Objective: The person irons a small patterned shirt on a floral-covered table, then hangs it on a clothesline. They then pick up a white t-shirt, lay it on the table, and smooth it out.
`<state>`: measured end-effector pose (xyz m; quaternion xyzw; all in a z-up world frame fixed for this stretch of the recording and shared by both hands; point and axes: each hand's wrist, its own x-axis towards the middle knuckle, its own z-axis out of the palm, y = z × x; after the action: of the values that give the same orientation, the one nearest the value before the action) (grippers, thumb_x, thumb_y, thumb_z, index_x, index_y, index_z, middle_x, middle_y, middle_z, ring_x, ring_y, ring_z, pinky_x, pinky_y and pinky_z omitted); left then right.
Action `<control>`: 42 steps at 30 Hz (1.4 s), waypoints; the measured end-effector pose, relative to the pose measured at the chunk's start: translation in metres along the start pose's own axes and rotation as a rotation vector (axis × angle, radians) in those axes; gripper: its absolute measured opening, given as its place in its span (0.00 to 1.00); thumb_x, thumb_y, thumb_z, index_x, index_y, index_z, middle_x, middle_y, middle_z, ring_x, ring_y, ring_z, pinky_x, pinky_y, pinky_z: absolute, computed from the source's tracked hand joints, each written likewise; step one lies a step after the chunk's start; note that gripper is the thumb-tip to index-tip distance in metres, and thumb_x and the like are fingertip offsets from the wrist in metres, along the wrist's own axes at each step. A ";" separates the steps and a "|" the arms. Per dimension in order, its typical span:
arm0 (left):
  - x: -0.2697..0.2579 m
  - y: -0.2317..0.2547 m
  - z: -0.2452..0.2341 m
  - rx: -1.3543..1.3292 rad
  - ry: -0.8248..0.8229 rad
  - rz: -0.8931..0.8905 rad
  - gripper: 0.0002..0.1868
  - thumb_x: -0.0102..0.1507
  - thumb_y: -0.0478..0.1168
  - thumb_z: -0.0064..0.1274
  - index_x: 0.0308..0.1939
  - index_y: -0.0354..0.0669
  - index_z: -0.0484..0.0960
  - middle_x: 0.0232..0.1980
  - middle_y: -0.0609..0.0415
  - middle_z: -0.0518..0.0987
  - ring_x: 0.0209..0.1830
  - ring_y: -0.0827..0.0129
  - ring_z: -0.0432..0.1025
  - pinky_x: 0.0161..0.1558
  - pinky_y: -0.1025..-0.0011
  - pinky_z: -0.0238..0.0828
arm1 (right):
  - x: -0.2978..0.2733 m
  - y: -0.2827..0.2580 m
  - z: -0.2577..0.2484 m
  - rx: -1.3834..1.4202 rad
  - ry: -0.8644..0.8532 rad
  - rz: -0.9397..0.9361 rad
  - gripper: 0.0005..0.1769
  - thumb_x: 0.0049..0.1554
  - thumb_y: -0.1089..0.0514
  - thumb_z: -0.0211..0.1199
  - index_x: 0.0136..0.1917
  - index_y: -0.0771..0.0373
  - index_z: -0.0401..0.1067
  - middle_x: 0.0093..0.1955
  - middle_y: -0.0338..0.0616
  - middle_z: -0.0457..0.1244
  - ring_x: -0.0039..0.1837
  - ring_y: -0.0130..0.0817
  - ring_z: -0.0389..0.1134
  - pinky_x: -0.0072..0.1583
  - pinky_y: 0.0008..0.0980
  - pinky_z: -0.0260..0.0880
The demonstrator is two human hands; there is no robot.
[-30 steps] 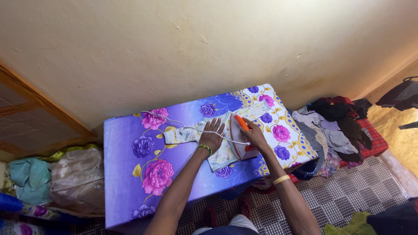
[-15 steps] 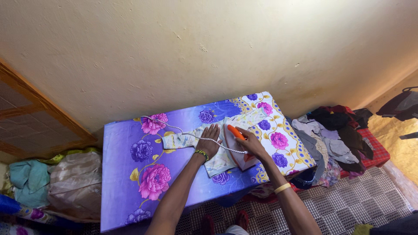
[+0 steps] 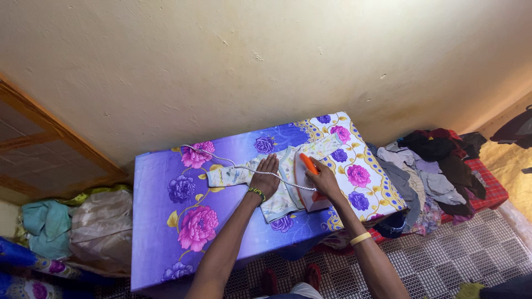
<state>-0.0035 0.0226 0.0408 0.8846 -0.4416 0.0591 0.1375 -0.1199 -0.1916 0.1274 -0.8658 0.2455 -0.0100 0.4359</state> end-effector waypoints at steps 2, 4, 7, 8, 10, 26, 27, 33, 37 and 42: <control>-0.002 0.000 -0.004 -0.007 0.001 0.002 0.35 0.65 0.44 0.40 0.75 0.32 0.59 0.82 0.41 0.51 0.83 0.56 0.43 0.79 0.57 0.35 | 0.001 0.002 -0.002 -0.037 -0.010 0.006 0.39 0.53 0.50 0.62 0.77 0.57 0.62 0.55 0.60 0.72 0.49 0.42 0.75 0.53 0.39 0.74; -0.001 0.002 -0.009 -0.032 0.005 0.011 0.34 0.65 0.44 0.41 0.75 0.37 0.61 0.82 0.43 0.51 0.83 0.55 0.43 0.79 0.56 0.36 | 0.004 0.008 -0.004 -0.056 0.013 -0.050 0.39 0.53 0.49 0.63 0.76 0.58 0.64 0.58 0.59 0.71 0.51 0.42 0.75 0.55 0.38 0.74; -0.001 0.004 -0.016 -0.067 -0.002 0.026 0.33 0.63 0.44 0.43 0.74 0.43 0.64 0.82 0.48 0.52 0.82 0.53 0.43 0.78 0.54 0.36 | 0.009 0.020 0.006 -0.026 0.128 -0.193 0.39 0.51 0.50 0.67 0.74 0.61 0.66 0.60 0.60 0.69 0.54 0.41 0.73 0.57 0.37 0.71; -0.001 0.004 -0.017 -0.062 -0.011 0.025 0.33 0.63 0.43 0.43 0.74 0.44 0.65 0.82 0.49 0.52 0.83 0.53 0.43 0.78 0.54 0.36 | 0.011 0.023 0.010 0.003 0.190 -0.219 0.39 0.51 0.51 0.68 0.74 0.63 0.66 0.61 0.61 0.69 0.54 0.41 0.73 0.58 0.37 0.71; -0.002 0.004 -0.018 -0.053 -0.010 0.022 0.32 0.63 0.43 0.43 0.73 0.44 0.66 0.82 0.50 0.53 0.83 0.54 0.43 0.78 0.54 0.37 | 0.017 0.027 0.015 0.073 0.209 -0.214 0.39 0.51 0.51 0.68 0.74 0.62 0.65 0.60 0.60 0.69 0.54 0.41 0.73 0.57 0.37 0.71; 0.022 0.002 -0.004 -0.052 -0.053 -0.049 0.23 0.71 0.44 0.36 0.67 0.38 0.72 0.81 0.47 0.58 0.83 0.59 0.49 0.80 0.57 0.40 | 0.104 0.050 0.002 0.027 0.345 -0.151 0.40 0.52 0.52 0.66 0.75 0.65 0.63 0.59 0.60 0.69 0.52 0.46 0.74 0.57 0.42 0.72; 0.030 0.001 -0.001 -0.042 -0.059 -0.052 0.22 0.73 0.44 0.35 0.65 0.38 0.73 0.82 0.49 0.60 0.84 0.61 0.50 0.81 0.58 0.41 | 0.104 0.052 0.002 0.028 0.352 -0.198 0.39 0.53 0.53 0.66 0.75 0.66 0.62 0.59 0.61 0.69 0.51 0.45 0.74 0.56 0.42 0.73; 0.068 0.001 0.019 0.042 -0.066 0.154 0.26 0.71 0.43 0.35 0.72 0.40 0.67 0.80 0.52 0.59 0.83 0.59 0.48 0.79 0.54 0.38 | 0.094 0.043 0.001 0.613 0.002 -0.012 0.43 0.59 0.63 0.52 0.84 0.57 0.40 0.41 0.46 0.67 0.34 0.30 0.67 0.37 0.32 0.73; 0.068 0.002 0.020 -0.006 -0.101 0.069 0.29 0.71 0.47 0.35 0.75 0.41 0.60 0.83 0.53 0.51 0.83 0.60 0.43 0.78 0.55 0.34 | 0.096 0.034 -0.001 0.479 0.176 0.033 0.39 0.59 0.65 0.52 0.82 0.62 0.48 0.41 0.50 0.66 0.33 0.33 0.67 0.35 0.35 0.71; 0.059 0.006 0.010 -0.033 -0.099 -0.017 0.35 0.69 0.53 0.39 0.77 0.40 0.58 0.83 0.53 0.49 0.83 0.59 0.40 0.78 0.56 0.31 | 0.103 0.038 -0.013 0.579 0.095 0.007 0.39 0.58 0.65 0.52 0.80 0.59 0.47 0.38 0.45 0.63 0.32 0.30 0.64 0.34 0.32 0.69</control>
<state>0.0276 -0.0292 0.0458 0.8878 -0.4413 0.0070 0.1306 -0.0488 -0.2653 0.0863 -0.7030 0.2556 -0.1189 0.6530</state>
